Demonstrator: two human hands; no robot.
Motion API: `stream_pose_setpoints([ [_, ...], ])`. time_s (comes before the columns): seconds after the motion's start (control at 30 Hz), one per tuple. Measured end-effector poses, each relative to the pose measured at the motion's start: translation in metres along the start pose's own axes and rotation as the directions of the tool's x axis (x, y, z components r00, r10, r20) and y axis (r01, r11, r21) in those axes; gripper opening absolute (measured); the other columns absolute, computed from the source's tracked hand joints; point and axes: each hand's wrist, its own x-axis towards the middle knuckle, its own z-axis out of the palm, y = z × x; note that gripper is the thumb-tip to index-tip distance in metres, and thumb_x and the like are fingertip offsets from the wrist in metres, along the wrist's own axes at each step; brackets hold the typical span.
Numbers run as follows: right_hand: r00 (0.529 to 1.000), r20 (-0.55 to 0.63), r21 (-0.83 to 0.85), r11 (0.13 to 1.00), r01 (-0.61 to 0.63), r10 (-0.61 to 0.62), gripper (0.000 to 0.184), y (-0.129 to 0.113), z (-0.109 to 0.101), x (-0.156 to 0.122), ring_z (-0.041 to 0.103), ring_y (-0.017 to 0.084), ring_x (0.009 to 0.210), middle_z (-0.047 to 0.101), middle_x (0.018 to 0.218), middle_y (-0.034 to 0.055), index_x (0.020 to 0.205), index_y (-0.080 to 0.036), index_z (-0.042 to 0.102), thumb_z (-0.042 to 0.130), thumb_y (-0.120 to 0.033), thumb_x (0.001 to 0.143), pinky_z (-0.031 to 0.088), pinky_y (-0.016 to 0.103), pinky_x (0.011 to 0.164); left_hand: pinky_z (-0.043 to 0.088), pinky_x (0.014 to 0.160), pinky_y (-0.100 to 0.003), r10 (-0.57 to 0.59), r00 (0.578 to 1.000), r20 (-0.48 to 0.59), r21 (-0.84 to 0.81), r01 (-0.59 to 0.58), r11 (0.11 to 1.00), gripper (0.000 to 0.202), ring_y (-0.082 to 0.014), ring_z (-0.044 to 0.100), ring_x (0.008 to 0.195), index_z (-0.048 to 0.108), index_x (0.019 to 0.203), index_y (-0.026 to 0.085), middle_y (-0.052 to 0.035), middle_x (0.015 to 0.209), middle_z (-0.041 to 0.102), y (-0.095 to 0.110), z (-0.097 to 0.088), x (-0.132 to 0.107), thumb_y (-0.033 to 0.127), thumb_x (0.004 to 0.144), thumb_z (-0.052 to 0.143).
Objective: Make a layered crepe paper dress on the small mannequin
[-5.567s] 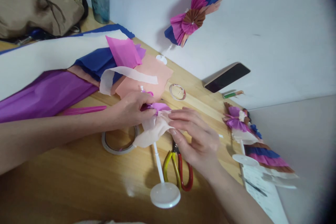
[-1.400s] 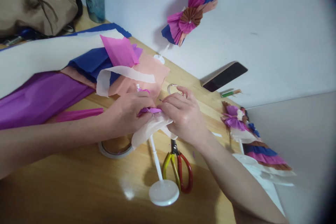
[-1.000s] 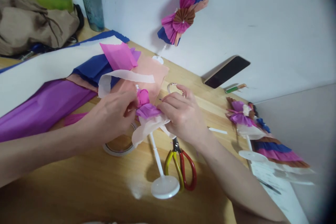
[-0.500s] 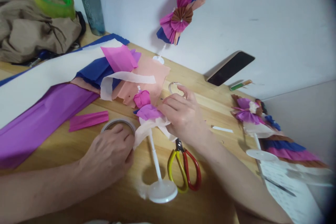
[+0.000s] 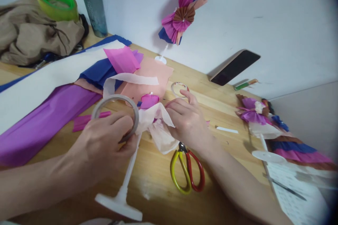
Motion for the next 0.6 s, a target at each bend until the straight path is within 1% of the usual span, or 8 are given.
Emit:
stream_pose_setpoints([
  [0.03,1.000,0.000,0.013,1.000,-0.009,0.009,0.020,0.000,0.001,-0.001,0.059,0.016,0.070,0.065,0.068,0.0007,0.067,-0.019,0.057,0.052,-0.009,0.084,0.035,0.046,0.101,0.031,0.048,-0.025,-0.026,0.999,0.019,-0.139,0.028,0.990,0.028,-0.0086,0.038,0.053,0.034,0.059,0.020,0.0039,0.061,0.042,-0.001,0.004,0.001,0.009,0.079,0.051],
  [0.07,1.000,0.002,0.026,0.999,-0.019,0.019,0.019,-0.001,0.002,-0.003,0.059,0.016,0.071,0.065,0.069,0.0007,0.068,-0.020,0.058,0.053,-0.012,0.085,0.035,0.046,0.101,0.034,0.051,-0.024,-0.054,0.997,0.063,-0.258,0.069,0.964,0.029,-0.0086,0.041,0.057,0.034,0.060,0.020,0.0030,0.066,0.045,-0.003,0.009,0.002,0.010,0.080,0.052],
  [0.13,0.999,0.007,0.047,0.998,-0.040,0.040,0.017,-0.001,0.004,-0.007,0.058,0.016,0.073,0.065,0.070,0.0007,0.070,-0.020,0.059,0.056,-0.016,0.085,0.034,0.046,0.101,0.030,0.046,-0.022,-0.125,0.984,0.130,-0.377,0.166,0.911,0.031,-0.0071,0.035,0.054,0.033,0.060,0.020,0.0047,0.063,0.040,-0.008,0.017,0.000,0.013,0.081,0.054],
  [0.2,0.998,0.024,0.058,0.996,-0.063,0.062,0.016,-0.001,0.006,-0.011,0.057,0.017,0.073,0.064,0.070,0.0006,0.070,-0.020,0.061,0.056,-0.016,0.084,0.033,0.045,0.102,0.026,0.042,-0.021,-0.141,0.970,0.196,-0.412,0.212,0.886,0.030,-0.0062,0.030,0.050,0.031,0.061,0.020,0.0062,0.060,0.034,-0.013,0.024,-0.004,0.013,0.081,0.053],
  [0.33,0.995,0.056,0.070,0.994,-0.090,0.086,0.015,-0.001,0.010,-0.016,0.055,0.016,0.072,0.062,0.069,-0.0002,0.071,-0.021,0.062,0.056,-0.013,0.082,0.031,0.046,0.103,0.023,0.041,-0.020,-0.051,0.968,0.245,-0.416,0.153,0.897,0.025,-0.0060,0.028,0.049,0.030,0.064,0.021,0.0064,0.060,0.032,-0.016,0.028,-0.008,0.011,0.079,0.048],
  [0.4,0.995,0.054,0.073,0.993,-0.087,0.083,0.016,-0.001,0.011,-0.017,0.054,0.016,0.072,0.062,0.068,0.0000,0.070,-0.020,0.062,0.055,-0.014,0.083,0.031,0.046,0.103,0.023,0.041,-0.021,-0.029,0.955,0.296,-0.411,0.155,0.898,0.024,-0.0061,0.027,0.049,0.029,0.064,0.021,0.0062,0.061,0.033,-0.016,0.026,-0.007,0.013,0.079,0.047],
  [0.5,0.995,0.056,0.079,0.993,-0.086,0.082,0.017,-0.001,0.012,-0.017,0.053,0.016,0.071,0.060,0.067,0.0002,0.069,-0.020,0.062,0.054,-0.015,0.083,0.031,0.045,0.102,0.023,0.041,-0.020,-0.040,0.915,0.401,-0.458,0.239,0.856,0.026,-0.0058,0.027,0.050,0.029,0.064,0.021,0.0063,0.062,0.032,-0.017,0.022,-0.005,0.019,0.084,0.045],
  [0.6,0.994,0.066,0.075,0.993,-0.090,0.085,0.018,-0.001,0.013,-0.017,0.052,0.016,0.070,0.059,0.066,-0.0001,0.068,-0.020,0.061,0.054,-0.014,0.083,0.031,0.045,0.102,0.025,0.042,-0.020,-0.056,0.845,0.532,-0.516,0.376,0.770,0.024,-0.0068,0.028,0.050,0.033,0.068,0.021,0.0068,0.062,0.029,-0.019,0.017,-0.002,0.028,0.090,0.041],
])
